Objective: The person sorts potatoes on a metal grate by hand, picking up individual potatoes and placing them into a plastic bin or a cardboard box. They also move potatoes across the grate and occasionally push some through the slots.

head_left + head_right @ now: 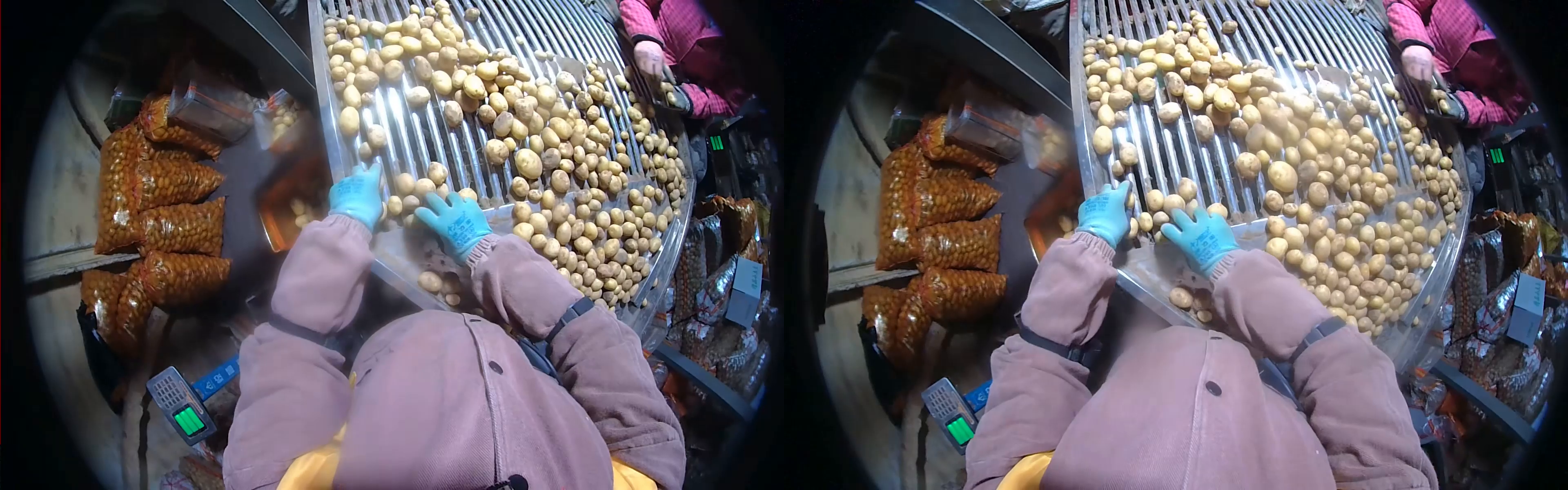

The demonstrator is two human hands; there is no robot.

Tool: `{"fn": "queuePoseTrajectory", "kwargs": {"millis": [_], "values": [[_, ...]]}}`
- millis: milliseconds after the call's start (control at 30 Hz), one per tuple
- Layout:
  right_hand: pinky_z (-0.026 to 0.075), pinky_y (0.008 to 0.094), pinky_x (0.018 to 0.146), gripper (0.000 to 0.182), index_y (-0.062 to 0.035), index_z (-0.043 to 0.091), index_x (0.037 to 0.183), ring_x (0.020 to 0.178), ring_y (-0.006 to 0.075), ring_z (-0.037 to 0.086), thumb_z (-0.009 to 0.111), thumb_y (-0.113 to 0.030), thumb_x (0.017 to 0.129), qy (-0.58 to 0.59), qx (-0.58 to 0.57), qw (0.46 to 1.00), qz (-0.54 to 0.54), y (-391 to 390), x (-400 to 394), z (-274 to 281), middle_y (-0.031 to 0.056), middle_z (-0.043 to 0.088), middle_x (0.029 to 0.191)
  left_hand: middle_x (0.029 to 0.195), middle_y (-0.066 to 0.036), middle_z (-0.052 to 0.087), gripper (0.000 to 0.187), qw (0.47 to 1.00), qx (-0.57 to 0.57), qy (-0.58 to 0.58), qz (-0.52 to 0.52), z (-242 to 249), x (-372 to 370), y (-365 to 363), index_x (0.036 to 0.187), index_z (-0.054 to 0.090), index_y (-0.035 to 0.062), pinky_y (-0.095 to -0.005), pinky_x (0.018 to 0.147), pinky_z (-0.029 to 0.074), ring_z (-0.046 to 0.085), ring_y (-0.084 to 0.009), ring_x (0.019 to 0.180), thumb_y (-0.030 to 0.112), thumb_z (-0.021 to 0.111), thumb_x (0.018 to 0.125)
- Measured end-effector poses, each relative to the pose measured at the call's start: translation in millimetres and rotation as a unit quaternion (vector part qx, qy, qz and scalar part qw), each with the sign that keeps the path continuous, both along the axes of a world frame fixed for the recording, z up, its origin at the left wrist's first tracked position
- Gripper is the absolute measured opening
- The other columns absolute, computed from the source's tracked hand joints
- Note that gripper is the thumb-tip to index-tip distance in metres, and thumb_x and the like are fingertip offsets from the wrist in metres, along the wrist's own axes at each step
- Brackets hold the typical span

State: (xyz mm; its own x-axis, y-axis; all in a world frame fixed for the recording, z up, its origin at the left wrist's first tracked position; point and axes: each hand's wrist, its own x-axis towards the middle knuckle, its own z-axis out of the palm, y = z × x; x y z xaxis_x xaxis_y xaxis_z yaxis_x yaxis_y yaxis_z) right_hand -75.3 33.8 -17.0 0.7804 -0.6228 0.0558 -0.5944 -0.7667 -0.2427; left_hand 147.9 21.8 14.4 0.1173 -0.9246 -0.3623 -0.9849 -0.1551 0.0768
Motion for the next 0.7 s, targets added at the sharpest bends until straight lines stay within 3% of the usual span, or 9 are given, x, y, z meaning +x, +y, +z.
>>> {"fn": "queuePoseTrajectory", "kwargs": {"millis": [133, 233, 333, 367, 400, 467, 500, 600, 700], "values": [[0.049, 0.044, 0.075, 0.048, -0.0184, 0.061, 0.109, 0.096, 0.0319, 0.061, 0.073, -0.002, 0.065, -0.142, 0.085, 0.986, -0.03, -0.1, -16.6, 4.1, 0.007, 0.058, 0.109, 0.113, -0.015, 0.066, 0.044, 0.998, -0.058, 0.032, 0.013, -11.1, 11.5, -2.8, 0.129, 0.056, 0.0176, -0.0487, 0.083, 0.054, 0.067, -0.0359, 0.101, 0.022, 0.065, 0.086], [0.052, 0.0384, 0.077, 0.046, -0.0142, 0.063, 0.11, 0.095, 0.027, 0.063, 0.076, -0.001, 0.068, -0.237, 0.172, 0.951, -0.1, 2.3, -29.0, 13.4, 0.0066, 0.063, 0.106, 0.104, -0.013, 0.069, 0.046, 0.881, -0.062, 0.429, 0.188, -9.3, 35.9, 4.0, 0.134, 0.055, 0.014, -0.0396, 0.078, 0.054, 0.068, -0.0291, 0.097, 0.026, 0.065, 0.091], [0.051, 0.0365, 0.065, 0.046, -0.0122, 0.062, 0.115, 0.089, 0.0221, 0.062, 0.075, 0.001, 0.073, -0.372, 0.542, 0.675, -0.335, 14.5, -44.3, 36.4, 0.0077, 0.062, 0.101, 0.115, -0.015, 0.065, 0.049, 0.51, -0.048, 0.807, 0.292, 20.6, 34.5, 38.0, 0.14, 0.049, 0.0083, -0.0341, 0.074, 0.052, 0.064, -0.0247, 0.1, 0.028, 0.061, 0.096], [0.051, 0.0323, 0.062, 0.05, -0.0075, 0.059, 0.122, 0.082, 0.0188, 0.062, 0.074, 0.004, 0.075, -0.452, 0.65, 0.495, -0.357, 14.8, -55.0, 41.5, 0.0086, 0.061, 0.104, 0.122, -0.017, 0.061, 0.055, 0.482, -0.072, 0.803, 0.344, 33.9, 26.5, 51.6, 0.145, 0.042, 0.0072, -0.0343, 0.077, 0.052, 0.061, -0.0248, 0.103, 0.032, 0.059, 0.098], [0.053, 0.0349, 0.063, 0.045, -0.0065, 0.058, 0.123, 0.079, 0.0214, 0.064, 0.072, -0.005, 0.081, -0.455, 0.681, 0.455, -0.349, 13.5, -65.9, 50.6, 0.0085, 0.061, 0.103, 0.116, -0.016, 0.063, 0.05, 0.431, -0.064, 0.82, 0.371, 46.8, 19.1, 57.3, 0.138, 0.049, 0.0046, -0.0337, 0.073, 0.053, 0.063, -0.023, 0.092, 0.035, 0.058, 0.099], [0.055, 0.0368, 0.067, 0.037, -0.0063, 0.058, 0.123, 0.085, 0.0233, 0.066, 0.065, -0.024, 0.091, -0.467, 0.707, 0.367, -0.383, 22.1, -78.2, 60.6, 0.0096, 0.063, 0.104, 0.11, -0.015, 0.063, 0.044, 0.433, -0.005, 0.841, 0.324, 28.7, 30.8, 79.4, 0.128, 0.056, 0.0028, -0.0315, 0.067, 0.053, 0.065, -0.0222, 0.081, 0.037, 0.057, 0.1], [0.056, 0.0386, 0.074, 0.039, -0.0079, 0.058, 0.128, 0.095, 0.0266, 0.066, 0.049, -0.034, 0.1, -0.515, 0.737, 0.258, -0.353, 35.5, -104.9, 10.4, 0.0117, 0.064, 0.112, 0.103, -0.014, 0.063, 0.041, 0.517, -0.001, 0.794, 0.32, 18.9, 29.4, 87.4, 0.121, 0.06, 0.0024, -0.0294, 0.064, 0.052, 0.064, -0.0209, 0.076, 0.037, 0.056, 0.1], [0.056, 0.0371, 0.081, 0.039, -0.0082, 0.055, 0.134, 0.105, 0.0274, 0.064, 0.042, -0.029, 0.104, -0.544, 0.719, 0.238, -0.361, 44.1, -109.3, 23.3, 0.0128, 0.064, 0.12, 0.086, -0.01, 0.068, 0.029, 0.832, 0.043, 0.472, 0.288, 9.1, 4.6, 92.5, 0.105, 0.068, 0.0014, -0.0295, 0.062, 0.051, 0.064, -0.0171, 0.074, 0.027, 0.068, 0.091], [0.055, 0.039, 0.083, 0.04, -0.0073, 0.053, 0.138, 0.109, 0.027, 0.062, 0.035, -0.025, 0.107, -0.504, 0.634, 0.498, -0.31, 51.6, -103.0, 27.0, 0.0132, 0.064, 0.122, 0.099, -0.013, 0.069, 0.04, 0.954, -0.086, 0.269, 0.099, -2.3, -30.2, 93.6, 0.111, 0.065, 0.0044, -0.0411, 0.076, 0.054, 0.069, -0.0268, 0.086, 0.035, 0.074, 0.086]]}}
